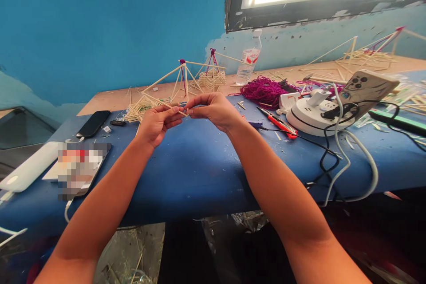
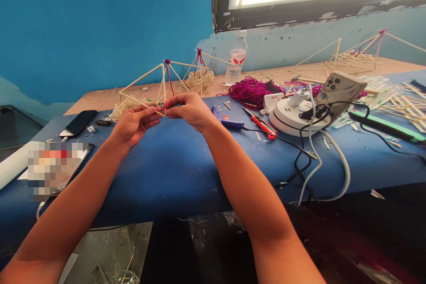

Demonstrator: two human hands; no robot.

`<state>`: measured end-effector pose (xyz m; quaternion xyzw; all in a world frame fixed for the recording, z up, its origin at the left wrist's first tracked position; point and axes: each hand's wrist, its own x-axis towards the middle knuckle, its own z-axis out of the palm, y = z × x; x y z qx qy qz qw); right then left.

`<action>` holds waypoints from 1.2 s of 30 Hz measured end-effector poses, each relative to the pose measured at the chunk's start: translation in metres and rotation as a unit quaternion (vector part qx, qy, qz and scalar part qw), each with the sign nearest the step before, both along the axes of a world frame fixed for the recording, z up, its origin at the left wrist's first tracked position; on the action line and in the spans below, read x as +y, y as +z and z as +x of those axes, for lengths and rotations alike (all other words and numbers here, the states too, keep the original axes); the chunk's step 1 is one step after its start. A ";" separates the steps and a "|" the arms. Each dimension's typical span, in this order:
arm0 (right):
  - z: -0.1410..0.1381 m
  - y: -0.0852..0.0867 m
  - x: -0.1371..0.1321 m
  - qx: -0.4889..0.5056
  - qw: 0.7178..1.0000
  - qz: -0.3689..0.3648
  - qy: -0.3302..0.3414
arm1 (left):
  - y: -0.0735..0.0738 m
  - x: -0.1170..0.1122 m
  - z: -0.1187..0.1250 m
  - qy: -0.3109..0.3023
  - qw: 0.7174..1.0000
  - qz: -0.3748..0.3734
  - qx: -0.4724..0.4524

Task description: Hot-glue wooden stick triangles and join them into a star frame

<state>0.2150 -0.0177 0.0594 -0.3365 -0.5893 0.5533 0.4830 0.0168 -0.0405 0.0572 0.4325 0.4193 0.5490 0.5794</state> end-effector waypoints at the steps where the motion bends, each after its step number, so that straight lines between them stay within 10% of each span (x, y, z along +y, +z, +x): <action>1: 0.000 0.000 0.000 0.002 1.000 0.000 0.000 | 0.000 0.000 0.000 -0.001 1.000 -0.001 -0.003; 36: -0.001 -0.005 0.003 0.004 0.999 0.044 0.014 | 0.006 -0.003 0.002 0.019 0.999 -0.022 -0.044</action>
